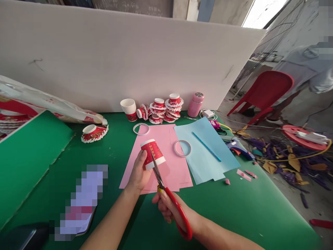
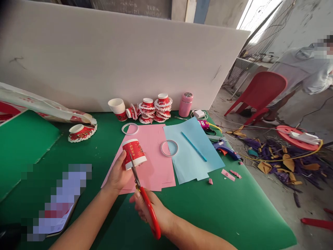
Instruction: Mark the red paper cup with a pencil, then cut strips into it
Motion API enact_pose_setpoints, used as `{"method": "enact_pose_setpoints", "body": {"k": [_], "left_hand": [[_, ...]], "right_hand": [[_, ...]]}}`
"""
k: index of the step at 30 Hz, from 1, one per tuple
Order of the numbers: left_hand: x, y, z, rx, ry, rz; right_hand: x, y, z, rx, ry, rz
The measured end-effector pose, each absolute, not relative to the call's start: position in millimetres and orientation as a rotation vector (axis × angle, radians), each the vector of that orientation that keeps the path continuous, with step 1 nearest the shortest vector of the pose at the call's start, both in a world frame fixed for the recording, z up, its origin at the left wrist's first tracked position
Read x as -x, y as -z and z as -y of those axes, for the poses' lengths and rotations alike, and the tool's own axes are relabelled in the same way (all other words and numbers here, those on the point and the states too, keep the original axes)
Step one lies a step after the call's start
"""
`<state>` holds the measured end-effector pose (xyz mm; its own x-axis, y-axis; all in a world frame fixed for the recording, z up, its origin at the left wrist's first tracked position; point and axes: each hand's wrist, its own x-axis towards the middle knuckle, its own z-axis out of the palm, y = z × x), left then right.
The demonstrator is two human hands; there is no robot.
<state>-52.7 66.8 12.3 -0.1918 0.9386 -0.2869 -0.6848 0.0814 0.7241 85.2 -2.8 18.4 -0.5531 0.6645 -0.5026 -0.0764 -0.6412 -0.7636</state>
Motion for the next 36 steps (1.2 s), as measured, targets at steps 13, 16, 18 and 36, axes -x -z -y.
{"method": "enact_pose_setpoints", "body": {"k": [13, 16, 18, 36], "left_hand": [[74, -28, -71, -0.335, -1.614, -0.786], [75, -28, -70, -0.388, -1.589, -0.797], [74, -27, -70, -0.416, -1.585, -0.814], [75, -22, -69, -0.464, -1.578, -0.827]], "right_hand": [[-88, -20, 8, 1.102, -2.212, 1.07], [-85, -23, 6, 1.121, -2.22, 1.051], [-83, -25, 5, 1.134, -2.225, 1.027], [-77, -29, 3, 1.173, -2.219, 1.041]]}}
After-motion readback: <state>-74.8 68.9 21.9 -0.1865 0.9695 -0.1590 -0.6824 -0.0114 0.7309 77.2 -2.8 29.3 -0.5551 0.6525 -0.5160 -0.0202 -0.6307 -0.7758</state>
